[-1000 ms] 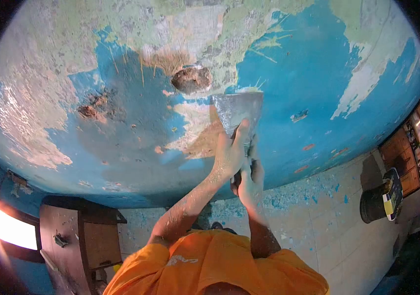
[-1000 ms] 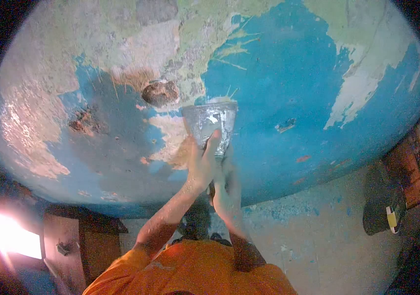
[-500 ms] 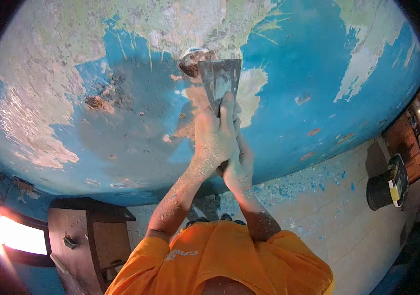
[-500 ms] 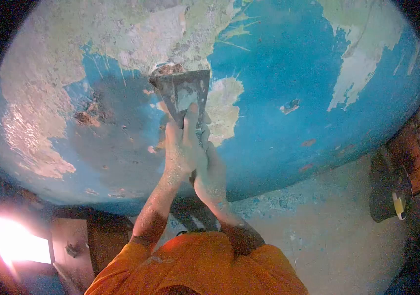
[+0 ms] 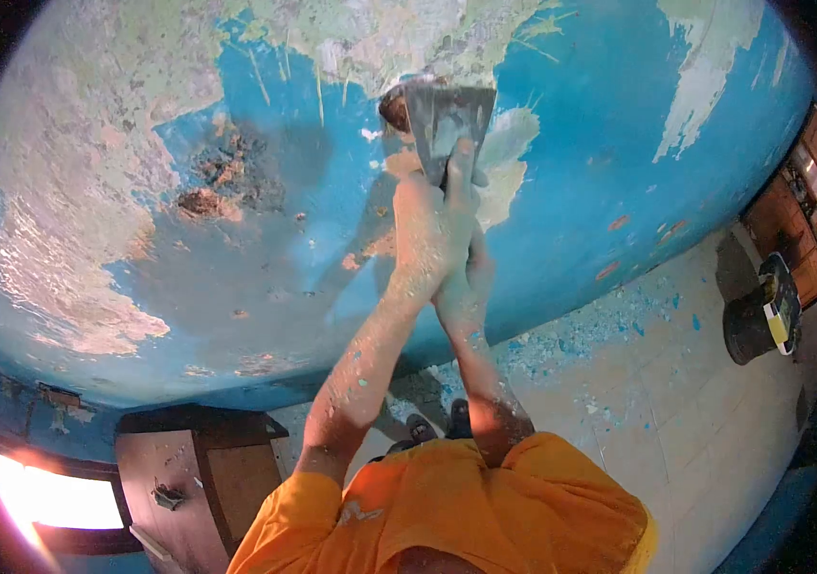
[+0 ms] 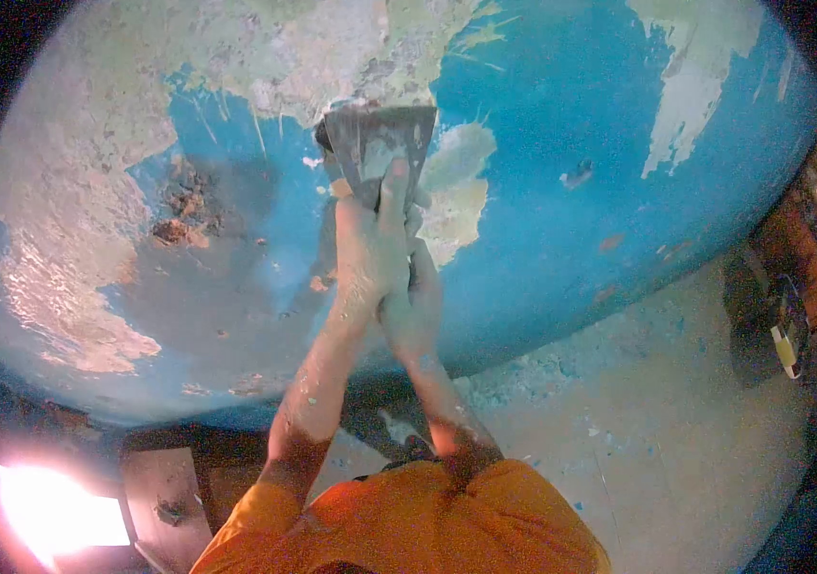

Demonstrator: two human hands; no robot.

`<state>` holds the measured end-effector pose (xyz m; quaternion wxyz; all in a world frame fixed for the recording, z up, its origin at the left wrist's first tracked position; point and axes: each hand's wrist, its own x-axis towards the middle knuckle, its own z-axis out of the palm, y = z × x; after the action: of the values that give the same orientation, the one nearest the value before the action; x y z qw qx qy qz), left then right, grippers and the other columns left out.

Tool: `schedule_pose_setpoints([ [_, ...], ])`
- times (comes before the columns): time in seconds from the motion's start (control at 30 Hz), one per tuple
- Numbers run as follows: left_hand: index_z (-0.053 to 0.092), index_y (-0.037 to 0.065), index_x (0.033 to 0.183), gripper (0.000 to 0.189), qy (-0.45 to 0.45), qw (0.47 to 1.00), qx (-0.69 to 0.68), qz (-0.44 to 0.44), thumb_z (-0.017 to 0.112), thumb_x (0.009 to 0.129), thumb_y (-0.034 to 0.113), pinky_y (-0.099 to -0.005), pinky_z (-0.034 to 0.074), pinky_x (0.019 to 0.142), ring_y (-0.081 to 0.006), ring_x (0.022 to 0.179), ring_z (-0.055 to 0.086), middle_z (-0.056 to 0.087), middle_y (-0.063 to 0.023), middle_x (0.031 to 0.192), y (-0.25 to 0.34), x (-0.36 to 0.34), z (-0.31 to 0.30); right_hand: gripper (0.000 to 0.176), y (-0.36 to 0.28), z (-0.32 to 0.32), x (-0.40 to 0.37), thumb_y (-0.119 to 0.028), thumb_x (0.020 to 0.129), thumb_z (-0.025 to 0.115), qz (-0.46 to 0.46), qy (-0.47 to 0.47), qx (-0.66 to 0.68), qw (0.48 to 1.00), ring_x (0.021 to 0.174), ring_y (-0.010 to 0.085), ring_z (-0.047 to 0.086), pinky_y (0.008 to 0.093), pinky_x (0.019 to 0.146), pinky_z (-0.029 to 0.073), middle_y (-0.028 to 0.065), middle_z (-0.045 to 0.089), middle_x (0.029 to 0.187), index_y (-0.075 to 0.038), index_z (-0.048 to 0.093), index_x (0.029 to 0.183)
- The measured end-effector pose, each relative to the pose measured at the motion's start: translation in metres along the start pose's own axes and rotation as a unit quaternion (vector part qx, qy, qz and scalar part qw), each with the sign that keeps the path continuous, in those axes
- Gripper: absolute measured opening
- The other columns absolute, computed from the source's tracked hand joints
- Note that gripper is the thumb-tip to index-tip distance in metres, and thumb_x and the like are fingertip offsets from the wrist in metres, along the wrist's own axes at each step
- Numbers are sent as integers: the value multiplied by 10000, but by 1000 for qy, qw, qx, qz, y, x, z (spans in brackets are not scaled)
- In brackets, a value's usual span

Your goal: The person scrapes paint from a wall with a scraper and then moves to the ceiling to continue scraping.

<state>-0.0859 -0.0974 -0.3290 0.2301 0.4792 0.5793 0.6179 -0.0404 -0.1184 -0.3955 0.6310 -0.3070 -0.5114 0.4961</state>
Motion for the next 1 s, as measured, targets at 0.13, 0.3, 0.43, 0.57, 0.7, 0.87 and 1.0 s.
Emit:
schedule_pose_setpoints([
  [0.13, 590, -38, 687, 492, 12, 999, 3, 31, 456, 861, 402, -341, 425, 515, -212, 536, 567, 553, -132, 546, -6, 0, 1, 364, 1, 2, -4, -310, 834, 491, 10, 38, -12, 999, 624, 87, 491, 238, 525, 396, 21, 525, 725, 13, 483, 1000],
  [0.3, 541, -23, 743, 354, -28, 992, 123, 12, 472, 883, 295, -273, 350, 415, -89, 475, 444, 519, -25, 568, 50, 9, 19, 219, -42, -20, 20, -214, 873, 430, 16, 10, 33, 999, 584, 104, 487, 259, 511, 392, 17, 518, 642, -13, 511, 904],
  [0.43, 540, -29, 734, 383, 27, 997, -52, 50, 470, 881, 318, -288, 345, 415, -107, 469, 441, 502, -25, 552, -2, -17, 9, 205, 8, -30, -4, -188, 878, 418, -110, 4, -131, 985, 537, 78, 474, 231, 459, 364, 15, 533, 647, -12, 523, 899],
  [0.57, 539, -29, 734, 382, 29, 1000, -6, 0, 464, 879, 317, -301, 382, 459, -160, 482, 482, 521, -64, 561, 17, -3, 17, 255, -16, -36, 15, -221, 875, 433, 58, -45, 7, 997, 617, 125, 505, 280, 554, 399, 58, 548, 681, 13, 521, 923],
  [0.7, 518, -40, 760, 373, 40, 998, 8, 55, 477, 877, 312, -282, 381, 477, -122, 518, 453, 512, -45, 608, 10, -18, 18, 298, 12, -45, 7, -254, 882, 434, -1, -45, -38, 998, 709, 163, 519, 306, 627, 412, 66, 564, 734, 20, 526, 957],
  [0.87, 530, -33, 773, 304, -12, 1000, -11, 14, 489, 873, 251, -245, 377, 458, -93, 544, 476, 542, -64, 640, 24, 6, 26, 301, -17, -52, 32, -159, 855, 433, 124, -81, -81, 986, 803, 168, 518, 310, 708, 413, 124, 583, 896, 26, 510, 1079],
  [1.0, 517, -28, 799, 281, 36, 996, -21, 73, 510, 870, 245, -219, 363, 453, -69, 557, 461, 543, -44, 672, 3, -12, 33, 241, -10, -54, 11, -167, 859, 432, 120, -31, 33, 992, 751, 168, 516, 301, 673, 409, 111, 567, 812, 16, 531, 982],
])
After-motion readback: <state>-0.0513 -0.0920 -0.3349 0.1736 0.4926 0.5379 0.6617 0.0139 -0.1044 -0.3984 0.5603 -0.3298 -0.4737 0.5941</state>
